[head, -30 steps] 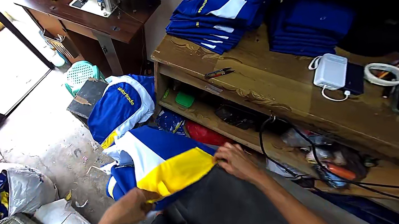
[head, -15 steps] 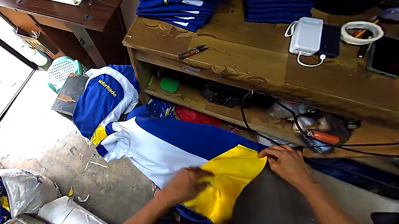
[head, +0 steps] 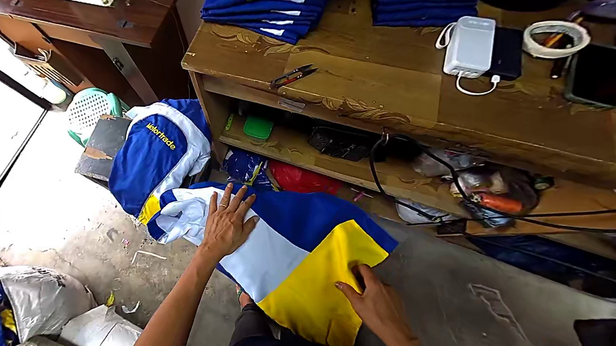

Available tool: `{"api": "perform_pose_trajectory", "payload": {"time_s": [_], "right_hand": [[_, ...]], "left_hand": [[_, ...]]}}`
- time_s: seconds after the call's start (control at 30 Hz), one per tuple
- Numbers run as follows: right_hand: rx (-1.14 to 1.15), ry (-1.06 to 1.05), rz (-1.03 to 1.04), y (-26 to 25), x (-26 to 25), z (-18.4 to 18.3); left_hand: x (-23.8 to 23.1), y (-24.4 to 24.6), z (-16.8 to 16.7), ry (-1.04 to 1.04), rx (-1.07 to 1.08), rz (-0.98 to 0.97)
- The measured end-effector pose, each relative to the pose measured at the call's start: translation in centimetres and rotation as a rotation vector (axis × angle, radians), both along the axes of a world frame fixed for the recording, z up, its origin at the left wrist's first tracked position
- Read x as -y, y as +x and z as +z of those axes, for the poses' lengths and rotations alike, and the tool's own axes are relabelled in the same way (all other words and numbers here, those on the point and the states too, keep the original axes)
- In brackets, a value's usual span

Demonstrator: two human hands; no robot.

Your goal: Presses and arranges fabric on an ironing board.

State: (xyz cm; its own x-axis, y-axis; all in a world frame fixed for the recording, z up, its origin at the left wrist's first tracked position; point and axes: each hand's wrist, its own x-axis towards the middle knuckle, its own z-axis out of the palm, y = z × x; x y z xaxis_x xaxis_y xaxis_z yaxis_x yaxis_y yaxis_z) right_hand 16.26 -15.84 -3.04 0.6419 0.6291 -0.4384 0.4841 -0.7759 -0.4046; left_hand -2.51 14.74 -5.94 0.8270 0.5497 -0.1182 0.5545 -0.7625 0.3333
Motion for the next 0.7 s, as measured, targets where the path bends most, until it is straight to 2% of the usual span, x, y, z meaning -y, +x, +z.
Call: {"api": "perform_pose_trajectory", "payload": {"time_s": [0.2, 0.37, 0.47, 0.57, 0.6, 0.63, 0.7], "right_hand": [[-0.069, 0.143, -0.072, 5.4, -0.4, -0.4], [-0.016, 0.125, -0.125, 7.7, -1.9, -0.1], [0.197, 0.261, -0.100, 5.3, -0.7, 0.9], [0.408, 0.476, 0.109, 1.2, -0.6, 0.8], [0.434, 0.529, 0.188, -0.5, -1.1, 0.3], [0.438, 0.570, 0.253, -2.1, -2.0, -0.3], [0.366, 0.580, 0.357, -4.4, -3.7, -1.4]], "left_hand": [[-1.1, 2.7, 0.5, -0.057, -0.096, -0.064], [-2.5, 4.9, -0.1, -0.076, -0.106, -0.108], [-3.2, 4.0, 0.0, -0.122, 0.072, -0.139], [-3.5, 2.7, 0.3, -0.218, 0.500, -0.056], [-3.4, 2.2, 1.0, -0.206, 0.559, 0.000], [-3.2, 1.5, 1.7, -0.162, 0.562, 0.062], [-2.5, 0.0, 2.5, -0.067, 0.417, 0.146]]}}
